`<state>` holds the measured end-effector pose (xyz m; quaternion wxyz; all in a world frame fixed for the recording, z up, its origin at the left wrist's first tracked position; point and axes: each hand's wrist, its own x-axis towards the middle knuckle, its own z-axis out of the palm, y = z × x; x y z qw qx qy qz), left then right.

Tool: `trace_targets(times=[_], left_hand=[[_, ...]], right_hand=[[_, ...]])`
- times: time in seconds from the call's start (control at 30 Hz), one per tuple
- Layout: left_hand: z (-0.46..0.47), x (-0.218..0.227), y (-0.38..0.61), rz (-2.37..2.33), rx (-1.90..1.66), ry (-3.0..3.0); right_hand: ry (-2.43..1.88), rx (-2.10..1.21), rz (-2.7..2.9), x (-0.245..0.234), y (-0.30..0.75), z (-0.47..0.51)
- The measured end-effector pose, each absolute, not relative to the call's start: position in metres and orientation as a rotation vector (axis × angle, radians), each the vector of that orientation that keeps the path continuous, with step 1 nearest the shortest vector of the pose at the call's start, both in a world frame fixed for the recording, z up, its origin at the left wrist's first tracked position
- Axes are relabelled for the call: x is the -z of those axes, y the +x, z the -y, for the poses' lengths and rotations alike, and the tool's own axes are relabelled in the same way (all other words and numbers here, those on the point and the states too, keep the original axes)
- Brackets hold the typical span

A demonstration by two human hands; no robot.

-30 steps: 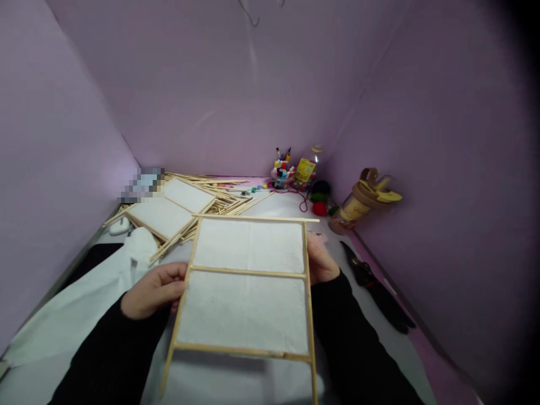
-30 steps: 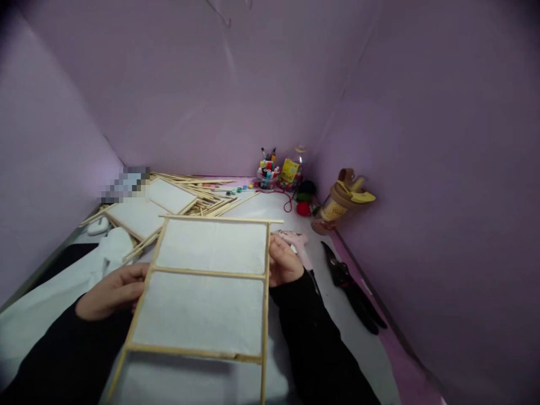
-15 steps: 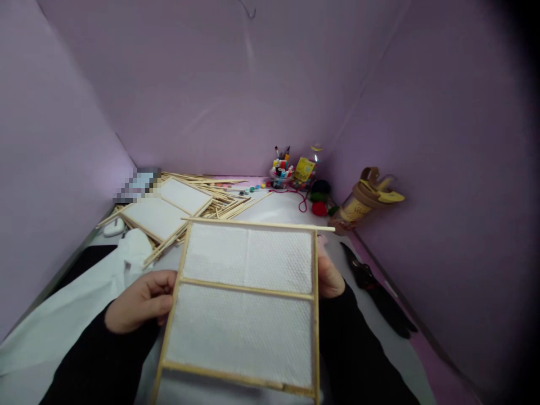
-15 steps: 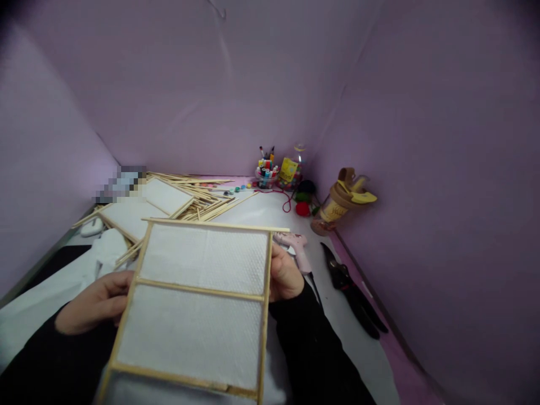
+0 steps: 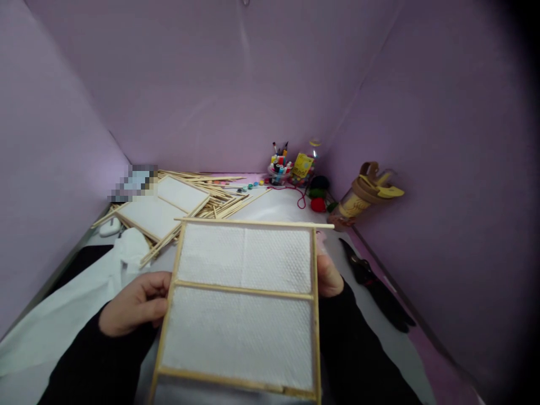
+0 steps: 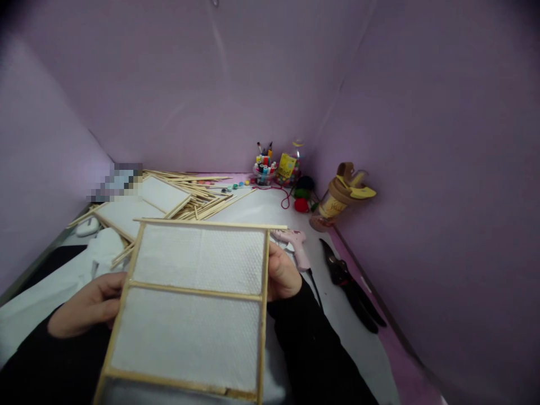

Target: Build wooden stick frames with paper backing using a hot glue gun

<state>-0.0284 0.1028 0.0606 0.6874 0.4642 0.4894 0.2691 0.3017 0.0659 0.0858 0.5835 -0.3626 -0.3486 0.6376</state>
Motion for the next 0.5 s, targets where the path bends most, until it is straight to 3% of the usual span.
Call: trace_targets(times=[0.27,0.5], left_hand=[[-0.104,-0.089,-0.011,-1.022,-0.5,1.154],[-0.112,-0.072,-0.01,-1.076,-0.591,1.019]], right_hand=[[-0.923,-1.514,0.93,-0.086,0.307,-0.068],[-1.019,-1.516,0.763,-0.057,0.301,-0.084]])
